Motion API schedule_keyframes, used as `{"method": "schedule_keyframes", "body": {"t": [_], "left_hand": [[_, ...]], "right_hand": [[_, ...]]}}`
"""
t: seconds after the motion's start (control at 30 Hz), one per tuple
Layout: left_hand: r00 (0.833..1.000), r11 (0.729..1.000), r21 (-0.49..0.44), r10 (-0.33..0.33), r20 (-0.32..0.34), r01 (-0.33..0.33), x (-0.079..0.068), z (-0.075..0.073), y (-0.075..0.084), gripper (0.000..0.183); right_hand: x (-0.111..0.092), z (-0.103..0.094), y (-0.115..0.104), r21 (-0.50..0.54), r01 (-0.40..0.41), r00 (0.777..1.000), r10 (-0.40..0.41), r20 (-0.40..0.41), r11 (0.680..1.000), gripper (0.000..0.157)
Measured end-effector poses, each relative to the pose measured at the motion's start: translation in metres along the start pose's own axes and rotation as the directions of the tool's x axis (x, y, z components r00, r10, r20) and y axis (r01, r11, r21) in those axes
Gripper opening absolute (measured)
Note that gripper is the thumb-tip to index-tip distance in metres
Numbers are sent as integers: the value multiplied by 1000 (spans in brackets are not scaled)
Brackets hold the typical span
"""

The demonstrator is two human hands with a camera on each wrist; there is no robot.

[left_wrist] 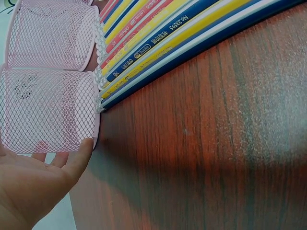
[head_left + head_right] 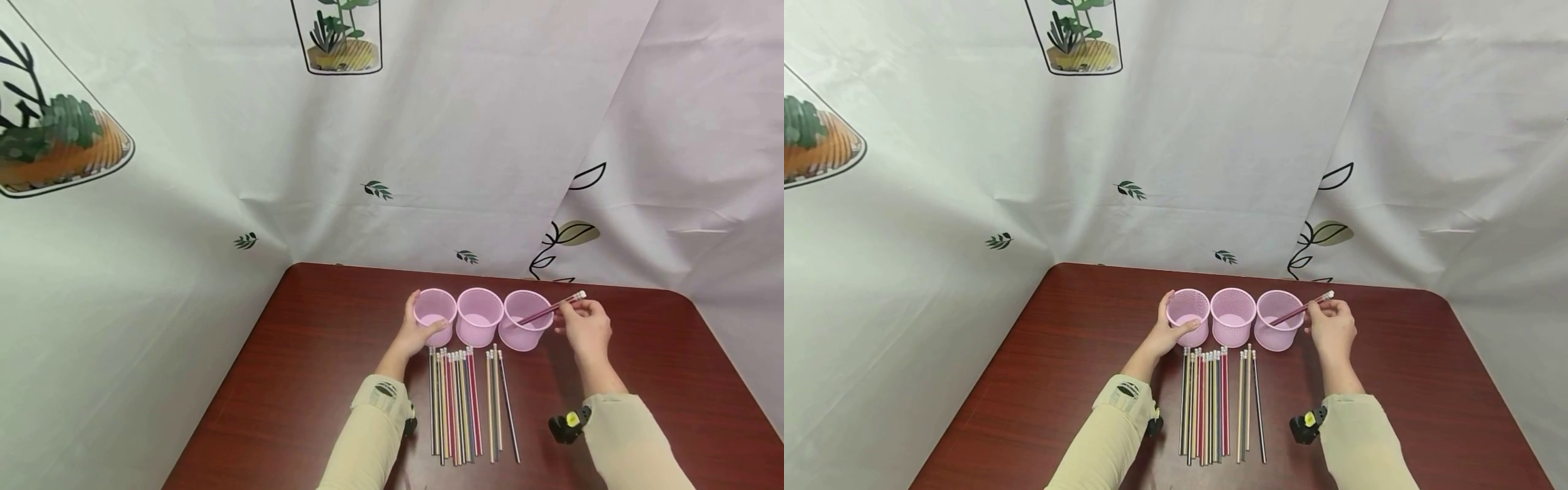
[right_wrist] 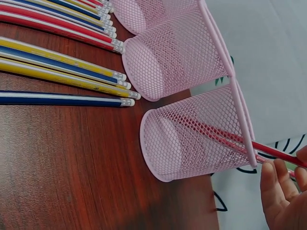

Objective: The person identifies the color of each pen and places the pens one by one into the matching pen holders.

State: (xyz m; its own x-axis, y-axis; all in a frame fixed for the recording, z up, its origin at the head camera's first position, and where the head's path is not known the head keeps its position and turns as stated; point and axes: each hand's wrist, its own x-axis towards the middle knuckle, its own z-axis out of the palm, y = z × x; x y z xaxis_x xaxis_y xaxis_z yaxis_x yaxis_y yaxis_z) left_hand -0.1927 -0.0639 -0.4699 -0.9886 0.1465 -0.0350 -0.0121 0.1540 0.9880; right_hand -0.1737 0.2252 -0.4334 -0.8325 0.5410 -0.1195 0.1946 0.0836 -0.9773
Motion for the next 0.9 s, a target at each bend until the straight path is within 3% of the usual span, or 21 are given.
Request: {"method": "schedule_keyframes", "body": {"t": [0.2, 0.33, 0.5, 0.73, 0.77, 0.9], "left_hand": [[1000, 1000, 28, 5, -19, -5, 14, 3, -25, 93], [999, 999, 42, -4, -33, 6, 19, 4, -36, 95], [1000, 999, 37, -7, -29, 8, 16, 3, -29, 93], [1000, 1000, 14, -1, -5, 1, 0, 0, 0, 89], [1000, 1000, 11, -4, -3, 4, -1, 0, 2, 89], [1000, 1000, 12, -1, -4, 1, -3, 0, 5, 88]], "right_hand": [[1, 1, 7, -20, 14, 1000, -14, 9, 1000, 16], [16, -1, 27, 27, 41, 999, -42, 19, 999, 18], [37, -4, 53, 125, 44, 999, -48, 26, 991, 20], [9, 0, 22, -46, 22, 999, -23, -26, 999, 22], [9, -1, 22, -2, 24, 1000, -24, -15, 1000, 22], [2, -1, 16, -11, 19, 999, -19, -33, 1000, 18]]}}
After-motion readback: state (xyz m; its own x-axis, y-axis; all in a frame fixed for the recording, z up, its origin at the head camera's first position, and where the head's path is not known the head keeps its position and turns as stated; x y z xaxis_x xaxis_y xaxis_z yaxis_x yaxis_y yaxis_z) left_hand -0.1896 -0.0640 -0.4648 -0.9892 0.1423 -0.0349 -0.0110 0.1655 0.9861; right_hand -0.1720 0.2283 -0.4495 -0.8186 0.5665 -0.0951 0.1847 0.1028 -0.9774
